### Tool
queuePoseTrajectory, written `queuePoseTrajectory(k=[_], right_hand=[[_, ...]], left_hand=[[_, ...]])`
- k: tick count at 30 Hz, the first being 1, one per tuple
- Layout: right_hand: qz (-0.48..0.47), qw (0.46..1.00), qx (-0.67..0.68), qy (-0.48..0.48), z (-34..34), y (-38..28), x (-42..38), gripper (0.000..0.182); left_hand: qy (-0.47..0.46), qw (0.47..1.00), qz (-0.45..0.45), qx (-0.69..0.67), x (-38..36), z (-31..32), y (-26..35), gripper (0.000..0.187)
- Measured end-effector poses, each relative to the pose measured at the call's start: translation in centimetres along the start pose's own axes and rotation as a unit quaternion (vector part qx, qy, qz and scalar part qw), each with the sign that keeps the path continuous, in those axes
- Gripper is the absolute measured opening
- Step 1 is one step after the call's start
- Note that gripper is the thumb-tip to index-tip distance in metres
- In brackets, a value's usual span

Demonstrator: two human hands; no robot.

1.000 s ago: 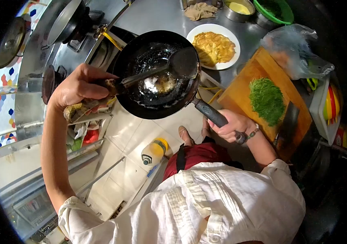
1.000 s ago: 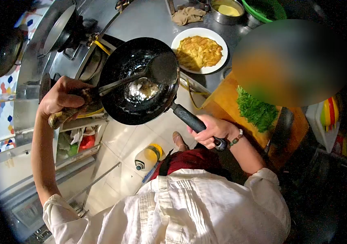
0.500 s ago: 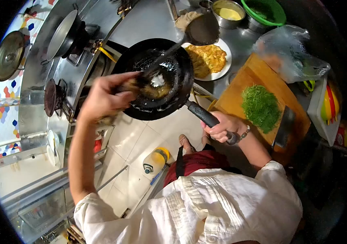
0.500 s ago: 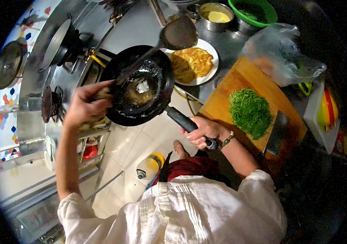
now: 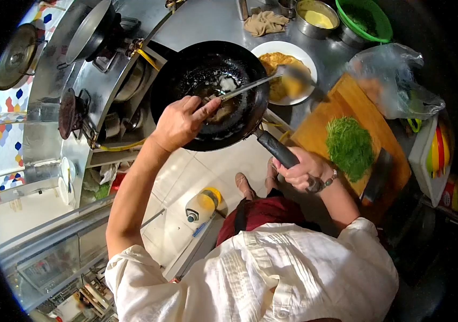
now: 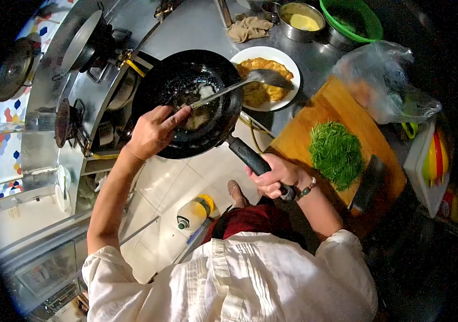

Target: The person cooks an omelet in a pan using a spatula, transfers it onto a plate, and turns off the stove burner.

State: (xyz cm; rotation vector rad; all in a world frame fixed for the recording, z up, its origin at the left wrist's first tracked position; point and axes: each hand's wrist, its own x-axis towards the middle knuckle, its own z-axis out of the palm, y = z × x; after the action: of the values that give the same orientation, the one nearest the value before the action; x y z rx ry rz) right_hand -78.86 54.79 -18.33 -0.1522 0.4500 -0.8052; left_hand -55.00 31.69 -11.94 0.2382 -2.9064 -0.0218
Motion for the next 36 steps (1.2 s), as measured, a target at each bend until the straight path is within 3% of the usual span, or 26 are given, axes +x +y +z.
queuePoseTrajectory(k=[6, 9, 10, 12, 14, 18, 20, 24, 36], right_hand=[[-0.001, 1.0, -0.015, 0.002, -0.2, 0.1, 0.1, 0.028], [-0.002, 1.0, -0.014, -0.006, 0.1, 0.0, 0.1, 0.029], [-0.007, 1.0, -0.021, 0.0, 0.3, -0.1, 0.1, 0.03], [-0.006, 1.0, -0.023, -0.003, 0.2, 0.0, 0.2, 0.031], [-0.004, 1.0, -0.022, -0.006, 0.2, 0.1, 0.1, 0.031], [0.0, 0.999, -0.041, 0.016, 0.5, 0.0, 0.0, 0.035], [-0.001, 0.998, -0.057, 0.021, 0.6, -0.2, 0.0, 0.035], [0.015, 0.998, -0.06, 0.014, 0.4, -0.2, -0.1, 0.035], [0.04, 0.995, -0.084, 0.025, 1.5, -0.4, 0.5, 0.036]], left_hand=[[-0.023, 0.999, -0.041, 0.008, -0.6, 1.1, -0.2, 0.075], [0.013, 0.993, -0.1, -0.066, -0.5, 0.6, 0.6, 0.069], [0.025, 0.976, -0.152, -0.151, -0.5, 0.8, 0.3, 0.066], [0.051, 0.925, -0.23, -0.298, -0.8, 0.1, 0.2, 0.056], [0.062, 0.823, -0.396, -0.402, -1.7, -2.2, 0.7, 0.053], [0.192, 0.673, -0.496, -0.513, -4.3, -8.7, 2.0, 0.051], [0.208, 0.647, -0.523, -0.514, -5.6, -10.7, 3.0, 0.052], [0.13, 0.66, -0.573, -0.469, -8.4, -12.4, 4.0, 0.046], [0.094, 0.628, -0.653, -0.412, -12.2, -11.5, 6.3, 0.044]])
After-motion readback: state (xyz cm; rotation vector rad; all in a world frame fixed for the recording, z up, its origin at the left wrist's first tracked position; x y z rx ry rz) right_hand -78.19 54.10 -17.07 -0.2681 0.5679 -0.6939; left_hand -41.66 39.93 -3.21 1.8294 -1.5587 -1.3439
